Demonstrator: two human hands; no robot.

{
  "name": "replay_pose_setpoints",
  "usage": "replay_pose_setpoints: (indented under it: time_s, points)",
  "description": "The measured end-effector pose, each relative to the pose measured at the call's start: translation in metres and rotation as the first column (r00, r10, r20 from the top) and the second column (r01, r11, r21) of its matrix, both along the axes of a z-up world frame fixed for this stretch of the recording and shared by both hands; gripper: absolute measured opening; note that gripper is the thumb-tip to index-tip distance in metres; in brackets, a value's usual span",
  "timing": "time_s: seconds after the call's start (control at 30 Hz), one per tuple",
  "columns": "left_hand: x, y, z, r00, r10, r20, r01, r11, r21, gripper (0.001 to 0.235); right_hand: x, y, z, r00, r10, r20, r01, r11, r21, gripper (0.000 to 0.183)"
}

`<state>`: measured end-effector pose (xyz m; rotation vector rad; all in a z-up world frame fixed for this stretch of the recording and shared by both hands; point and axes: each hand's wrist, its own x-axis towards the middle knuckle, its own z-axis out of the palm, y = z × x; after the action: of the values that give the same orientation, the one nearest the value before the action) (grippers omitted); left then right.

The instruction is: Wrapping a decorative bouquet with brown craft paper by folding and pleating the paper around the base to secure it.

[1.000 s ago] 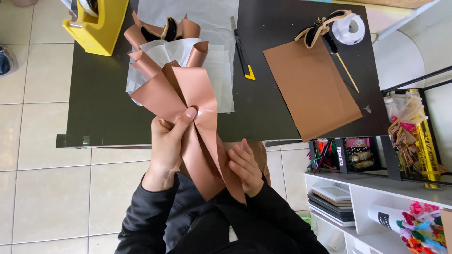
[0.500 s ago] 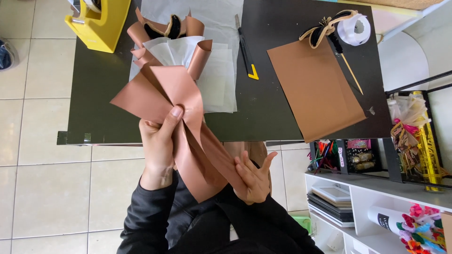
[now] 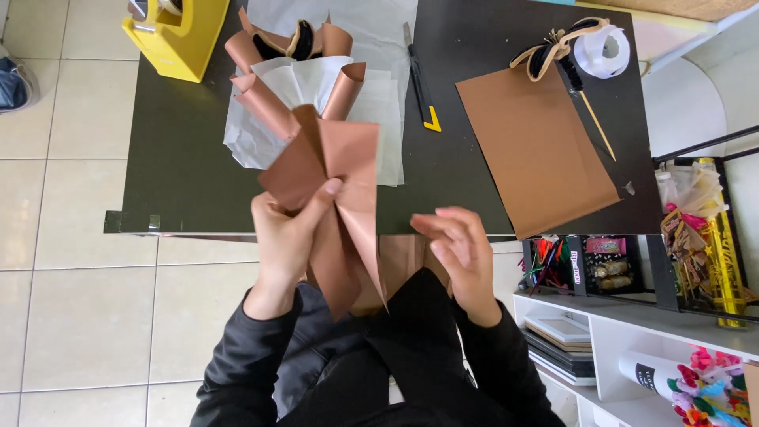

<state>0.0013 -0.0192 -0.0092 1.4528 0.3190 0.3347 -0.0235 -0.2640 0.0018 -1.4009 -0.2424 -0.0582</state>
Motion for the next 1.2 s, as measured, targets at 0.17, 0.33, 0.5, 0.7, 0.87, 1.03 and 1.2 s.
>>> replay_pose_setpoints:
  time_s: [0.17,0.33,0.5,0.7,0.87,1.03,1.2]
  points:
    - [-0.004,-0.026,0.037,0.993,-0.109,-0.040,0.110,0.994,0.023,0.018,0.046,0.031,0.033,0.973,0.229,-0.030,-0.228,0.974,0.010,0.044]
    - [-0.015,-0.018,0.057,0.988,-0.138,-0.068,0.143,0.987,0.075,0.014,0.062,0.041,0.045,0.986,0.145,-0.085,-0.156,0.978,-0.139,0.007]
    - [-0.017,-0.020,0.063,0.957,-0.279,0.078,0.283,0.958,-0.049,0.014,0.069,0.039,0.018,0.972,0.225,-0.072,-0.229,0.972,-0.057,0.027]
    - [-0.030,-0.005,0.081,0.943,-0.328,-0.063,0.327,0.945,-0.022,0.014,0.049,0.042,0.030,0.955,0.280,-0.102,-0.292,0.946,-0.143,0.012]
    - [-0.015,0.038,0.018,0.954,-0.258,-0.151,0.259,0.966,-0.013,0.011,0.065,0.075,0.024,0.957,0.251,-0.147,-0.275,0.945,-0.175,0.010]
    - [0.038,0.084,-0.001,0.972,-0.083,-0.218,0.108,0.989,0.104,0.034,0.102,0.145,0.065,0.974,0.203,0.105,-0.161,0.935,-0.317,0.026]
    - [0.066,0.100,-0.031,0.967,-0.139,-0.215,0.175,0.971,0.161,0.026,0.132,0.163,0.024,1.000,0.023,0.011,-0.018,0.932,-0.362,0.020]
